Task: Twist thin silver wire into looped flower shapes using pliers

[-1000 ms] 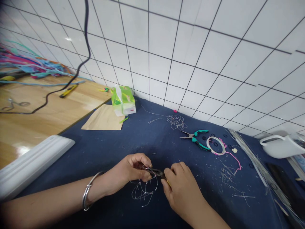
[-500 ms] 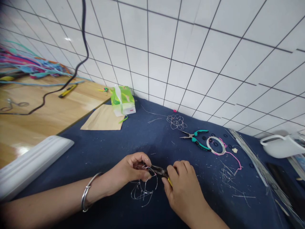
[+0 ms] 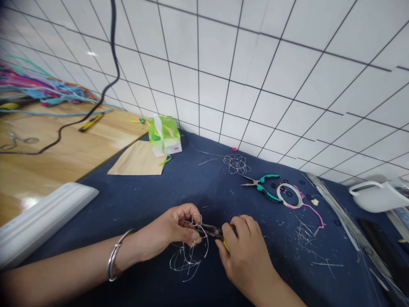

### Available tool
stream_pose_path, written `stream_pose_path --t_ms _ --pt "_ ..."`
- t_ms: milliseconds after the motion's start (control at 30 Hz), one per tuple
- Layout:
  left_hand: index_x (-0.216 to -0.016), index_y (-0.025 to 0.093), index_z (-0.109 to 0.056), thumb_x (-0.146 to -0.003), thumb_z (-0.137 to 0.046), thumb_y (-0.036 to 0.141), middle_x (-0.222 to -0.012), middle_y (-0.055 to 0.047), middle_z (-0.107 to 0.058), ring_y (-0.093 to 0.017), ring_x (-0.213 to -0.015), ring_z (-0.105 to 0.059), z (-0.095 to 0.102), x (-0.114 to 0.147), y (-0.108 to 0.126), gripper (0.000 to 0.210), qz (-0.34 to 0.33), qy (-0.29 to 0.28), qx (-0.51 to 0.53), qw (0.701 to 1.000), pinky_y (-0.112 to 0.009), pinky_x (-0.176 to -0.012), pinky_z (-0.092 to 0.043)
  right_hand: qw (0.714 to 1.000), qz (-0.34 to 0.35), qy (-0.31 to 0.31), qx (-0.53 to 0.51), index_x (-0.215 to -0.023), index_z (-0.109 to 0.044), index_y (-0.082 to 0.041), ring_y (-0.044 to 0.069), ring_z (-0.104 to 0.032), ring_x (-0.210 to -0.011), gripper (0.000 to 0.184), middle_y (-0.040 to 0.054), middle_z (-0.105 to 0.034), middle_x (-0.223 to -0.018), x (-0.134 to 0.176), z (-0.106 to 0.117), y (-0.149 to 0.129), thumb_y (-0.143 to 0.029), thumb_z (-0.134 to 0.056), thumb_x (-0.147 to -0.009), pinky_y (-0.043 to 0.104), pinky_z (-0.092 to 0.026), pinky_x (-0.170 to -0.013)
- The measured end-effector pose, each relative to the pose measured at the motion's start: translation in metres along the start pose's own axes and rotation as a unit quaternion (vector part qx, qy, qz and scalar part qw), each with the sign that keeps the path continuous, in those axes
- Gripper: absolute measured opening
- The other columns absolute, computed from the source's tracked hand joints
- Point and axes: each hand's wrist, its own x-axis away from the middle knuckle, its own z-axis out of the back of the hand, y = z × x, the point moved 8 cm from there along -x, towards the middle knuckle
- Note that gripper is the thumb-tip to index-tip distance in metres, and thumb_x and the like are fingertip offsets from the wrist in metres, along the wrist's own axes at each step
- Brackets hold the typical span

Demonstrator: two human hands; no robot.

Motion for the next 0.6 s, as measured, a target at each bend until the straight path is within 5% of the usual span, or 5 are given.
stream_pose_path --t_ms 600 --pt "-0.073 0.014 -0.050 -0.060 -0.070 0.006 -0.059 0.003 -0.060 -0.009 -0.052 -0.056 -0.0021 0.0001 0.0044 0.024 -0.012 0.030 -0.042 0.999 -0.024 -0.055 -0.044 0.997 -0.030 -0.068 0.001 -0.092 -0.058 -0.018 0.022 -0.043 -0.080 0.017 0.0093 -0.048 -0.085 0.0015 -0.0086 0.0023 -0.023 -0.045 -0.083 0.040 -0.038 -0.072"
